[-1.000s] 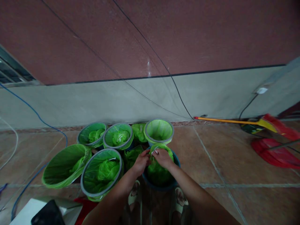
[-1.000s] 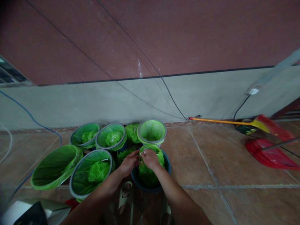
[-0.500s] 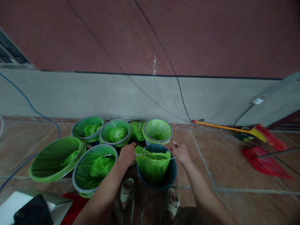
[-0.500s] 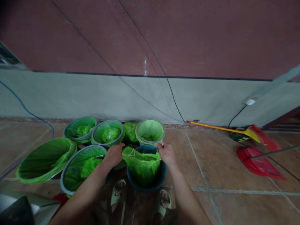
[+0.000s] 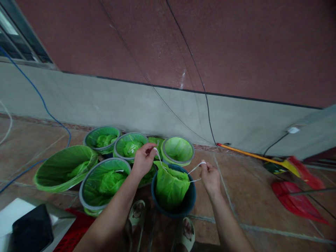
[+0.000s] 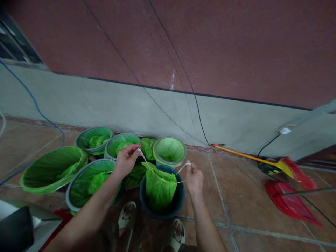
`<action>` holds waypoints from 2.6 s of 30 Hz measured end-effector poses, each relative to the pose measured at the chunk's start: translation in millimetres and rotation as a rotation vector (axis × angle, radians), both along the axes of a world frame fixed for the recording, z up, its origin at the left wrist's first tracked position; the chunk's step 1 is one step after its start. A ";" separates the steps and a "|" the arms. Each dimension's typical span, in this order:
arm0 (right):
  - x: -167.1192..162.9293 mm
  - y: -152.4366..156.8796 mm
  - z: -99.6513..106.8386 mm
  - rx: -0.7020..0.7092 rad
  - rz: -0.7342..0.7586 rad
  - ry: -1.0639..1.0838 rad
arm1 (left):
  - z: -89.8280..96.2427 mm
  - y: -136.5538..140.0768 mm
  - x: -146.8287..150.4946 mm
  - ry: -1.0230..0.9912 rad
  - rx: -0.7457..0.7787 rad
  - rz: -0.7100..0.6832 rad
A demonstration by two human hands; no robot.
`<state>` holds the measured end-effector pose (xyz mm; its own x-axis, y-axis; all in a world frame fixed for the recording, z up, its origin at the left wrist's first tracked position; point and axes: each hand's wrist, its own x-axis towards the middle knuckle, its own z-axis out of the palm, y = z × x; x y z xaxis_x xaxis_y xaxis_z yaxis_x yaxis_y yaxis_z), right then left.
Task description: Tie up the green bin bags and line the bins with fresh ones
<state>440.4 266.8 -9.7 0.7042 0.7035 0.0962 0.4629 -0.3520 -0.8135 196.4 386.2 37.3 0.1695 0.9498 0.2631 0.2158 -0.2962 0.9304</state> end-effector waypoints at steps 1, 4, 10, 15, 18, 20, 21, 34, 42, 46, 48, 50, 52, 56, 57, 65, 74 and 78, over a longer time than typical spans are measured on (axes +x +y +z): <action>-7.5 1.7 4.0 0.066 0.003 0.080 | 3.9 -5.0 6.7 -0.127 -0.070 -0.072; -30.2 7.8 14.6 0.278 0.041 0.487 | 15.7 -20.6 26.2 -0.412 -0.271 -0.246; -63.7 11.6 20.0 0.264 0.425 0.970 | 31.5 -36.1 49.3 -0.730 -0.574 -0.342; -80.4 13.0 6.5 -0.012 0.700 0.703 | 31.1 -32.6 57.2 -0.759 -0.629 -0.394; -75.9 13.2 5.1 0.027 0.600 0.742 | 12.3 -30.2 57.6 -0.647 -0.604 -0.326; -67.8 12.0 10.4 0.096 0.563 0.875 | -7.2 -32.3 57.4 -0.497 -0.587 -0.328; -63.1 11.3 14.4 0.142 0.559 0.944 | -17.4 -34.6 57.6 -0.413 -0.584 -0.390; -25.1 16.0 19.0 0.448 -0.043 1.185 | -48.0 -48.2 67.1 -0.483 -0.712 -0.273; -45.2 13.3 39.4 0.545 0.244 1.080 | -47.4 -51.3 68.8 0.072 -0.441 -0.601; -52.2 19.9 39.9 0.494 0.383 1.092 | -40.3 -72.8 73.1 0.284 -0.246 -0.883; -49.8 23.9 33.3 0.488 0.373 1.103 | -37.6 -78.1 73.9 0.284 -0.251 -0.945; -46.4 26.6 24.4 0.457 0.339 1.112 | -38.3 -77.6 73.9 0.240 -0.325 -0.932; -44.3 27.0 14.6 0.335 0.262 1.070 | -42.0 -71.1 72.6 0.179 -0.409 -0.822; -44.2 21.1 0.2 -0.018 0.225 0.742 | -51.7 -48.6 64.2 0.092 -0.509 -0.536; -44.5 19.1 -0.6 -0.065 0.276 0.656 | -53.6 -43.4 61.4 0.091 -0.520 -0.491; -42.1 10.3 4.9 -0.138 0.686 0.379 | -57.8 -28.5 48.6 0.057 -0.412 -0.402; -46.3 16.7 3.8 0.127 0.536 0.523 | -26.0 -40.1 45.0 0.556 0.405 -0.587; -54.8 17.1 13.7 0.132 0.638 0.661 | -21.1 -39.5 42.4 0.549 0.487 -0.578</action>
